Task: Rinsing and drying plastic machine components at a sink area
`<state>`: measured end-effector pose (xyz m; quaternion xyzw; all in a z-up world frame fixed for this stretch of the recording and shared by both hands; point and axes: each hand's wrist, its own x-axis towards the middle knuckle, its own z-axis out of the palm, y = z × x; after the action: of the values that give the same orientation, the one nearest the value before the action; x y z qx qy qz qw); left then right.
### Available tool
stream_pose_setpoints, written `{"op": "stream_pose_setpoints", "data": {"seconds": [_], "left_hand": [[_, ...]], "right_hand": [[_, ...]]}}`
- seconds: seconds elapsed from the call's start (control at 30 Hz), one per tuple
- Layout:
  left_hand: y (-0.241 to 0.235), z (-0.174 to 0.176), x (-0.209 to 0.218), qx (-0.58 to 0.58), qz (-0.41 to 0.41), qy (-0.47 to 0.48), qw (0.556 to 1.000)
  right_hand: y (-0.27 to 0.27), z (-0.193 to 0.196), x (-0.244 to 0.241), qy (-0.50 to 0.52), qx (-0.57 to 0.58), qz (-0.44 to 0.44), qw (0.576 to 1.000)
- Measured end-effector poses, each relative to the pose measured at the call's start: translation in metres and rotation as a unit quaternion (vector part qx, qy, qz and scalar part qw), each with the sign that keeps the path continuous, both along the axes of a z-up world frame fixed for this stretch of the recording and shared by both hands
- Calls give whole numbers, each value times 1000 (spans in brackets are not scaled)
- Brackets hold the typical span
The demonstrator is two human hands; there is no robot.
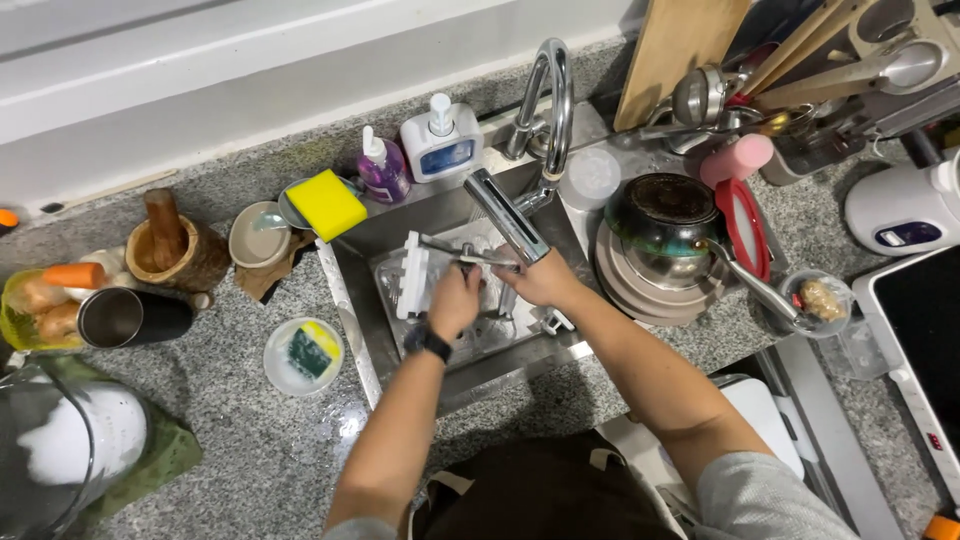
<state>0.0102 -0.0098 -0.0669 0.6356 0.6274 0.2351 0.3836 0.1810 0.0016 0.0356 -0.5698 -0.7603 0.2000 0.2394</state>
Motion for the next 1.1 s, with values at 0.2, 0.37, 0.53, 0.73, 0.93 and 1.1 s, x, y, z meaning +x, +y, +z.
{"op": "stream_pose_setpoints", "data": {"seconds": [0.2, 0.37, 0.53, 0.73, 0.93, 1.1], "left_hand": [[33, 14, -2, -118, 0, 37, 992], [47, 72, -10, -76, 33, 79, 993], [65, 42, 0, -83, 10, 114, 990], [67, 39, -10, -111, -11, 164, 980], [64, 33, -16, -125, -28, 179, 975], [62, 43, -17, -122, -24, 163, 979]], "right_hand": [[-15, -33, 30, 53, -77, -85, 992], [-62, -94, 39, 56, -19, -141, 988], [-73, -92, -3, 31, -100, -133, 986], [-61, -67, 9, -14, -67, -120, 990], [-79, -70, -7, -24, -154, -44, 987], [-47, -66, 15, -132, -33, -133, 982]]}}
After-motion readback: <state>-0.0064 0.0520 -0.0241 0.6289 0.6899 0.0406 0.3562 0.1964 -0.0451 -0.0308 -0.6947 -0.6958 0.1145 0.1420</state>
